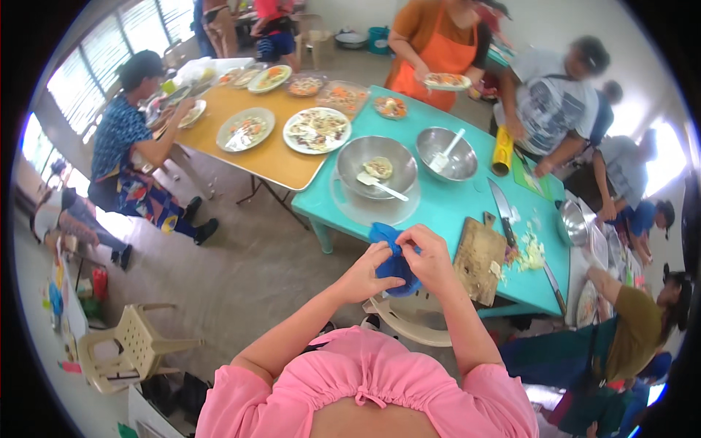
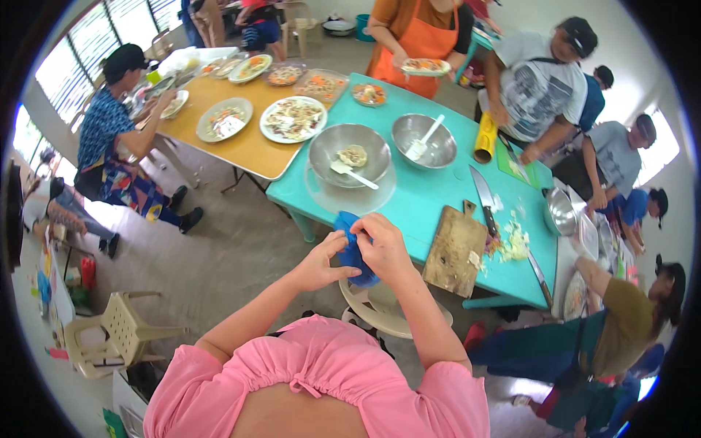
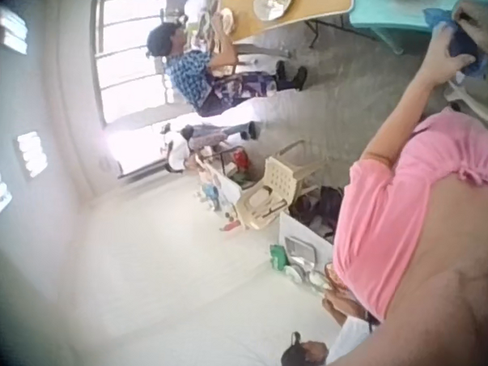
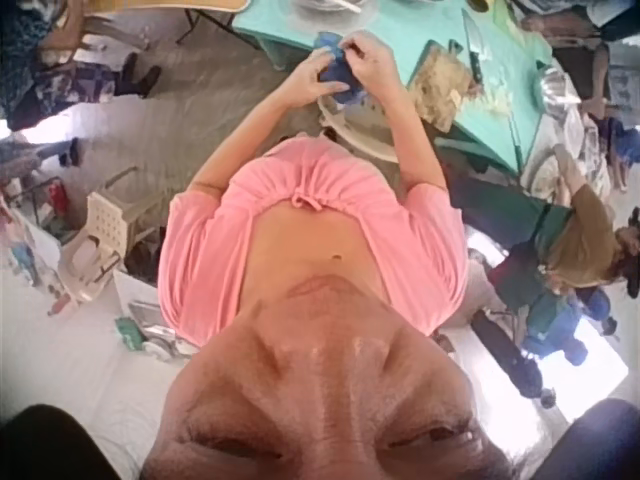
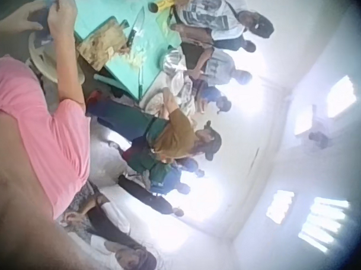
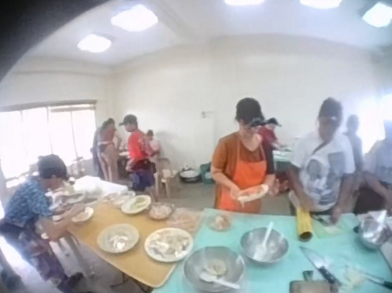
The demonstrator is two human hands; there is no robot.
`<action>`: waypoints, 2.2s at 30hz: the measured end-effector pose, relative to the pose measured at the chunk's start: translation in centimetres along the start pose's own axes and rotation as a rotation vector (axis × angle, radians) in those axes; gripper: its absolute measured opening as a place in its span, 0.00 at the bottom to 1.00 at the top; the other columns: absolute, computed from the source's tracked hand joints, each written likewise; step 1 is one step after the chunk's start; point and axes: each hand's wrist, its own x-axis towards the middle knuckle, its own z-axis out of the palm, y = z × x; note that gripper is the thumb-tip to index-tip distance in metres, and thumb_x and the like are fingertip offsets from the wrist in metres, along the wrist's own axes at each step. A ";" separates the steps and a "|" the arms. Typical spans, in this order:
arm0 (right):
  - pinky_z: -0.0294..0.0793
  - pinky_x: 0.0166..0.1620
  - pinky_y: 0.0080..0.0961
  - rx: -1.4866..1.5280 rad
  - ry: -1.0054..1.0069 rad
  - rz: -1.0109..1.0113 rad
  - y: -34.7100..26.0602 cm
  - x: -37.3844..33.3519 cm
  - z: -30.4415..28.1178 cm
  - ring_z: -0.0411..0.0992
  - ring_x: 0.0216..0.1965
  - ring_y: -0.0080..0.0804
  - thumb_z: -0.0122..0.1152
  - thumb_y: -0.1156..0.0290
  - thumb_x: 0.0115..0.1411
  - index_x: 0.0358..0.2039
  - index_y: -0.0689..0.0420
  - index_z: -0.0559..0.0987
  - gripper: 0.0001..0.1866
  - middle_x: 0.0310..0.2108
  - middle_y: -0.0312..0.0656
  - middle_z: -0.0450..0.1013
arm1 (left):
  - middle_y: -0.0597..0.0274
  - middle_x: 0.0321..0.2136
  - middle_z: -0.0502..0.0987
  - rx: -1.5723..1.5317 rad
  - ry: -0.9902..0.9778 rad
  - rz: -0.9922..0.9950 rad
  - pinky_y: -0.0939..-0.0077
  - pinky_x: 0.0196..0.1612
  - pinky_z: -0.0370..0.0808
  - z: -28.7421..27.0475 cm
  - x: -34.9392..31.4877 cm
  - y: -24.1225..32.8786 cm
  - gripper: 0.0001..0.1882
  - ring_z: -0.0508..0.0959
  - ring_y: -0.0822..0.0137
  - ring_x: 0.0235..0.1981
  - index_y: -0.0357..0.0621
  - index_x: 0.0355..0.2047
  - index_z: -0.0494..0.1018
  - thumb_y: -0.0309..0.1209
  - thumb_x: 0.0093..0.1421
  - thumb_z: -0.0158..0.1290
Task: The person scoops a filling mixture from a metal bowl into a tortilla held in the left hand using a white spatula. After filling, the person folds the tortilla and places it on a plate. The person then cleans the workspace by gathering vegetable scraps from a cutting board and table into a blue plastic bag.
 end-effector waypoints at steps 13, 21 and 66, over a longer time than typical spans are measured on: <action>0.70 0.37 0.35 -0.437 -0.024 0.195 2.1 0.1 0.8 0.69 0.32 0.44 0.57 0.70 0.43 0.29 0.62 0.74 0.12 0.26 0.47 0.69 | 0.52 0.47 0.60 0.565 0.011 0.109 0.60 0.52 0.53 1.7 1.4 0.1 0.33 0.58 0.52 0.52 0.38 0.47 0.61 0.34 0.40 0.62; 0.73 0.33 0.31 -0.195 0.093 0.271 4.0 0.4 0.0 0.71 0.28 0.40 0.52 0.79 0.44 0.34 0.64 0.73 0.14 0.28 0.50 0.70 | 0.54 0.51 0.58 0.357 0.055 0.065 0.61 0.56 0.50 3.5 2.6 0.5 0.34 0.56 0.54 0.55 0.40 0.52 0.59 0.33 0.44 0.60; 0.64 0.33 0.17 0.899 0.269 0.526 9.6 -6.2 1.2 0.63 0.28 0.16 0.55 0.65 0.57 0.29 0.64 0.75 0.12 0.24 0.32 0.69 | 0.51 0.50 0.65 -0.040 -0.097 -0.343 0.70 0.54 0.61 2.2 4.0 -2.4 0.42 0.65 0.62 0.52 0.39 0.54 0.59 0.33 0.38 0.64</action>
